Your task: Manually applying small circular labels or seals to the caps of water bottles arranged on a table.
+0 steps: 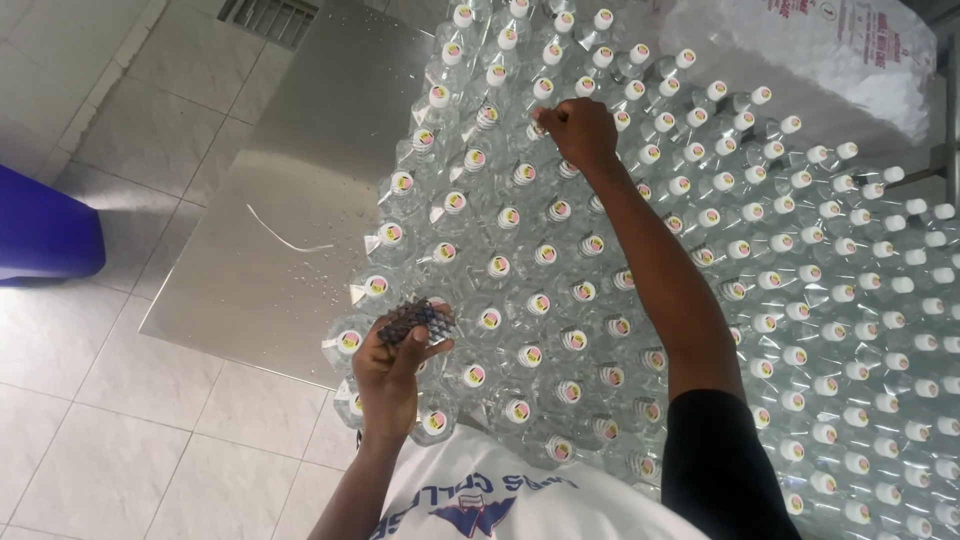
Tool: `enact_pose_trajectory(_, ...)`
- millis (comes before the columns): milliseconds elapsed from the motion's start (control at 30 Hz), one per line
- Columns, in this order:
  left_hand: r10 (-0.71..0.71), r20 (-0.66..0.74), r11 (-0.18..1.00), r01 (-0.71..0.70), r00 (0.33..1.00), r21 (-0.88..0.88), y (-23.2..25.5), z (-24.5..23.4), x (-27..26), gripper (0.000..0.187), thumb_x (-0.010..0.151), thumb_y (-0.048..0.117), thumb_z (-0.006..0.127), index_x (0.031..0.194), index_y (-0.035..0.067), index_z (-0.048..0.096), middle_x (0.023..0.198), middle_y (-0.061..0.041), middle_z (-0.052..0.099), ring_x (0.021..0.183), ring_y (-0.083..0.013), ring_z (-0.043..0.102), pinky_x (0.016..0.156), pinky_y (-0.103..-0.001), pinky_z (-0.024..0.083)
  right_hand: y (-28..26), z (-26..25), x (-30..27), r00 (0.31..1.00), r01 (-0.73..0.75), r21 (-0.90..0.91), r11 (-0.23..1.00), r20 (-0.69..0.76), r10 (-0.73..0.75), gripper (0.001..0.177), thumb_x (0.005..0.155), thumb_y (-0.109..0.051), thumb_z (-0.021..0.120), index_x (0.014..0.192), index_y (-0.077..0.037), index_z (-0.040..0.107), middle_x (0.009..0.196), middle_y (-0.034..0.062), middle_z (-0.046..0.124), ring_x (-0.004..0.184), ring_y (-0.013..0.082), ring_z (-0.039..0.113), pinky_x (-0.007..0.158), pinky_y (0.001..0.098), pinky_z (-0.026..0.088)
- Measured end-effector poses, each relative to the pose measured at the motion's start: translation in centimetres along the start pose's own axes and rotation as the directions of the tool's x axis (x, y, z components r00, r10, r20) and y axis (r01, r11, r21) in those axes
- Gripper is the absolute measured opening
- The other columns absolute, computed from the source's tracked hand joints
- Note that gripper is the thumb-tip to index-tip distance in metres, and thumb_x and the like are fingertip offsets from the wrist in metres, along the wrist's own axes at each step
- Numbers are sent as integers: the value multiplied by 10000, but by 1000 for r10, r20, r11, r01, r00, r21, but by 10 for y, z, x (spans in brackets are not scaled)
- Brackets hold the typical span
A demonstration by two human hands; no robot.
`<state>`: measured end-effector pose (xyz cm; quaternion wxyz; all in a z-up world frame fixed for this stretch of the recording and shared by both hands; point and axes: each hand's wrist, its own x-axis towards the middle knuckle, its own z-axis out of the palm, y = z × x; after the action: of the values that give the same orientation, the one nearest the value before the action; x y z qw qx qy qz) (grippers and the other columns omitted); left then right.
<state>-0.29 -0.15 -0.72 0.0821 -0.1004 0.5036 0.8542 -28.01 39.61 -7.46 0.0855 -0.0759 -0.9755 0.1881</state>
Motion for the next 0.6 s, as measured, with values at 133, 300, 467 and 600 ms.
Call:
enact_pose_trajectory(133,6,29,1000,-7,1000,21,12,3,0,378,976,242,733,1181,-75,721,1174,-248,819,1126,-362,812,850,-478,755,-16,2,-3,1000,3,-4,1000,28,-3,595,1063,-538,752,641,-161,565,544,-46,535,521,125,468,515,371,299)
enact_pose_trajectory(300,80,92,993,-71,993,-100,-6,-3,6,189,1038,77,671,1184,-37,710,1202,-278,812,1054,-313,817,825,-513,739,-29,-5,-10,998,21,-2,1000,65,-21,439,1078,-492,728,975,-76,823,805,128,764,799,370,789,721,482,597)
enact_pose_trajectory(467,141,114,990,-137,983,-37,1,2,5,182,1043,75,663,1159,-49,729,1169,-275,816,1036,-302,822,790,-531,738,-31,-1,-7,988,-1,-68,998,157,12,400,977,-459,788,1089,-77,830,964,169,760,945,417,782,820,531,604)
enact_pose_trajectory(600,145,103,989,-142,984,-36,1,-3,5,208,1040,64,659,1188,-63,730,1163,-287,814,1046,-310,823,783,-522,740,-25,2,-5,977,-37,-74,997,209,52,501,907,-448,843,1266,-100,808,1162,220,676,1128,476,729,962,568,586)
